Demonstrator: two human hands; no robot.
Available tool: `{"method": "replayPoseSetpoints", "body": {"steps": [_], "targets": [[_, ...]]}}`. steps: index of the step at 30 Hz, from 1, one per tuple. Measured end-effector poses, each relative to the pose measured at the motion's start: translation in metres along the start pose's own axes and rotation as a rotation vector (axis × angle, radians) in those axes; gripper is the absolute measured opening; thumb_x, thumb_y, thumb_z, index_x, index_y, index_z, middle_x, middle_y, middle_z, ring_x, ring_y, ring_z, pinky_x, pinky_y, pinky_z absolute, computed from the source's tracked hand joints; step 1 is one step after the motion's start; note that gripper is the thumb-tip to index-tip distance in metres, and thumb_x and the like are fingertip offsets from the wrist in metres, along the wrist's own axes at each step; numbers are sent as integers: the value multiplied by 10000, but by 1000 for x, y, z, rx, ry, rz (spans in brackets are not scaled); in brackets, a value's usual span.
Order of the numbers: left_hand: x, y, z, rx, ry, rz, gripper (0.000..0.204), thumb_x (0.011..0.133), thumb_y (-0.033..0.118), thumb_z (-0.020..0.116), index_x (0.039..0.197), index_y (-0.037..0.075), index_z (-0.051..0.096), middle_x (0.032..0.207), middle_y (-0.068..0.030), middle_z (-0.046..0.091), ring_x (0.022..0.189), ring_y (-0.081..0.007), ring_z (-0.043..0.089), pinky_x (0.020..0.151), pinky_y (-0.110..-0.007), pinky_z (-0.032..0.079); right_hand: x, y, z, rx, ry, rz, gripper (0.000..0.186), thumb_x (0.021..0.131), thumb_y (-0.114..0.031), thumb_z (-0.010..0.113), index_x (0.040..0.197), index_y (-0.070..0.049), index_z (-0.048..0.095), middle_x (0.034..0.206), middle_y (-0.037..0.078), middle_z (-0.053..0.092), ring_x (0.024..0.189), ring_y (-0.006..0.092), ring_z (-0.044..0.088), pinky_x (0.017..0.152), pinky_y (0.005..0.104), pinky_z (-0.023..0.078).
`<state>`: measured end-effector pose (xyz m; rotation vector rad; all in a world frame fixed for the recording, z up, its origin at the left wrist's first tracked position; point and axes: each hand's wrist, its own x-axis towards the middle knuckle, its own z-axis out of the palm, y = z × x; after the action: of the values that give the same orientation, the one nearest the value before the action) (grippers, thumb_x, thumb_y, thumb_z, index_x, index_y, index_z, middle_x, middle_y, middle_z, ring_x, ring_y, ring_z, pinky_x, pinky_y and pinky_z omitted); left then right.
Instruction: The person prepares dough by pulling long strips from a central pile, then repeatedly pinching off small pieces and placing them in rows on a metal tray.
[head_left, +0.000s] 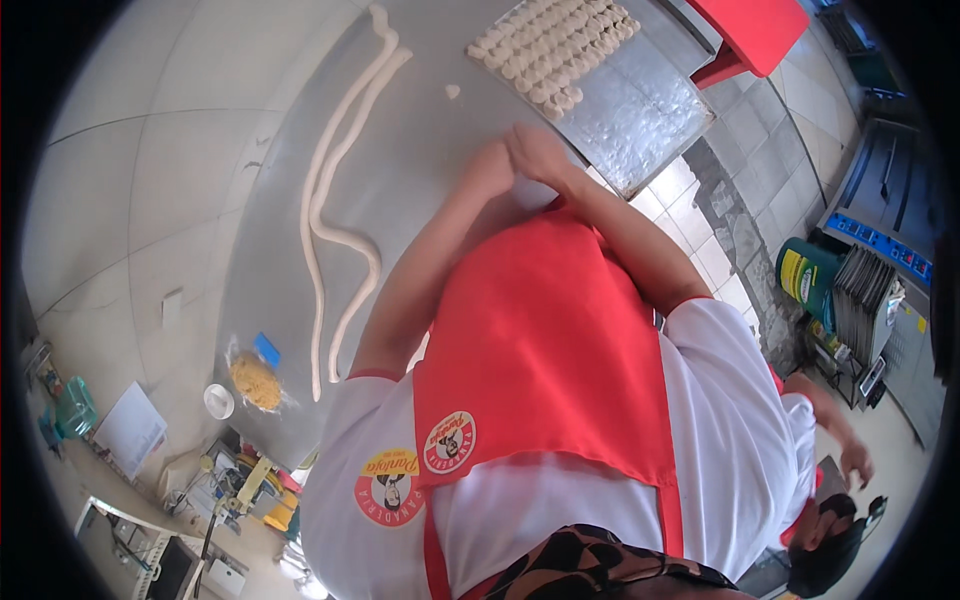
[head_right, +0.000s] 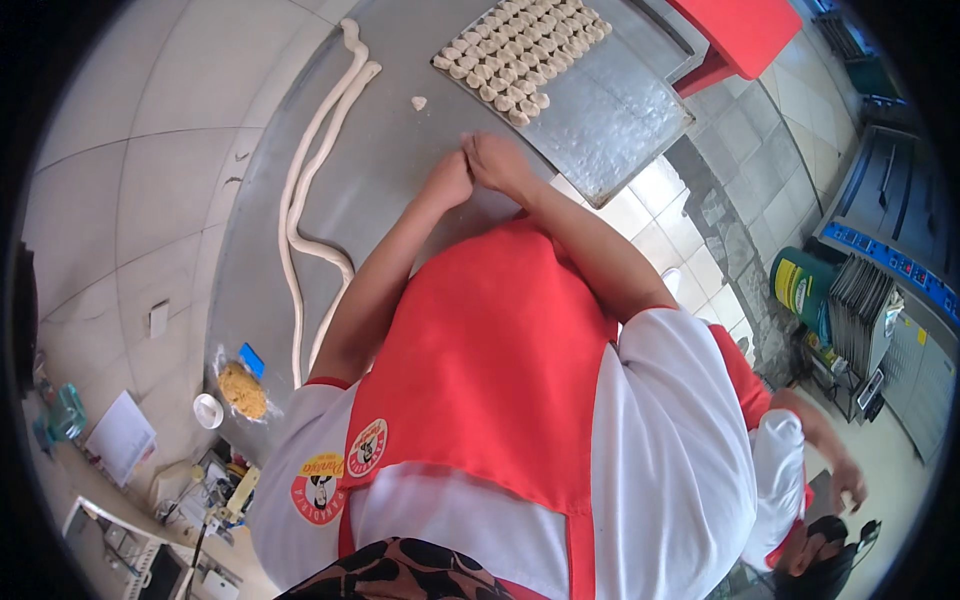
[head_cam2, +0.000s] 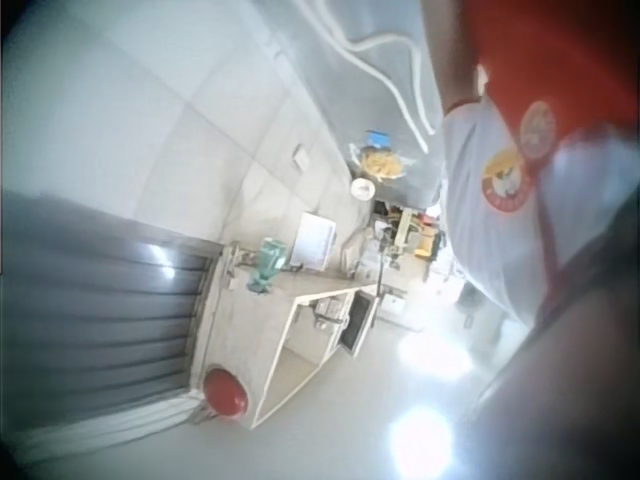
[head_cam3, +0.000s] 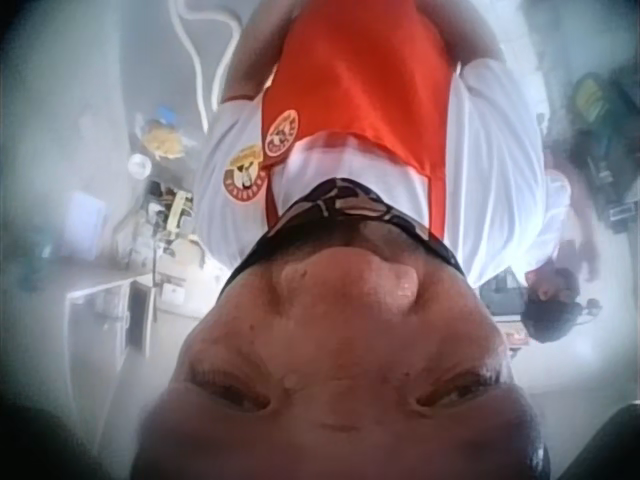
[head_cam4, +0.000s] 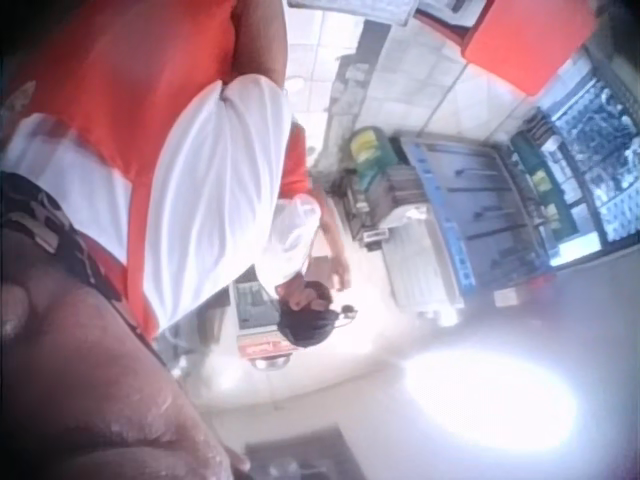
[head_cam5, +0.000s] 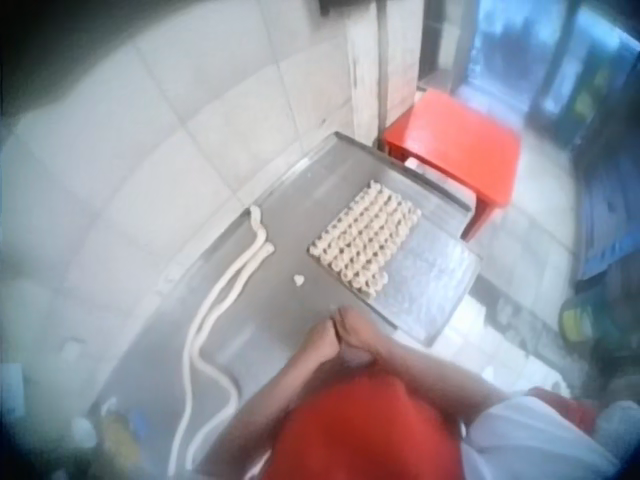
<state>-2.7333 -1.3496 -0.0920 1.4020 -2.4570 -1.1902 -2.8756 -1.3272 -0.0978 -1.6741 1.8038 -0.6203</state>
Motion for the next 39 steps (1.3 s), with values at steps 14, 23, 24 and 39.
{"method": "replayPoseSetpoints", "body": {"steps": [14, 23, 24, 39], "targets": [[19, -84, -26, -375, 18, -356, 305, 868, 318, 746, 916, 63, 587, 753, -38, 585, 690, -180, 600, 656, -315, 491, 45, 105, -113, 578, 68, 365, 429, 867, -414, 664, 1062, -32, 688, 911, 105, 661, 822, 231, 626, 731, 359, 517], [1, 0, -30, -182, 43, -82, 406, 873, 198, 718, 1229, 50, 592, 1195, -169, 562, 1062, -315, 592, 944, -407, 477, 29, 66, -60, 308, 234, 308, 457, 850, -447, 703, 926, 4, 717, 819, 244, 696, 799, 361, 689, 744, 452, 520], [-1, 15, -28, -270, 9, -87, 411, 876, 181, 709, 1247, 50, 591, 1191, -168, 562, 1068, -324, 591, 950, -412, 475, 13, 54, -44, 314, 115, 296, 496, 856, -470, 685, 925, 21, 713, 793, 242, 689, 775, 368, 686, 731, 456, 521], [24, -8, -5, -73, -102, -59, 226, 878, 205, 653, 904, -20, 657, 872, -209, 710, 867, -367, 696, 744, -429, 524, 25, 20, -5, -219, -269, -90, 504, 977, -410, 471, 898, 33, 696, 911, 270, 689, 843, 432, 676, 772, 518, 520]]}}
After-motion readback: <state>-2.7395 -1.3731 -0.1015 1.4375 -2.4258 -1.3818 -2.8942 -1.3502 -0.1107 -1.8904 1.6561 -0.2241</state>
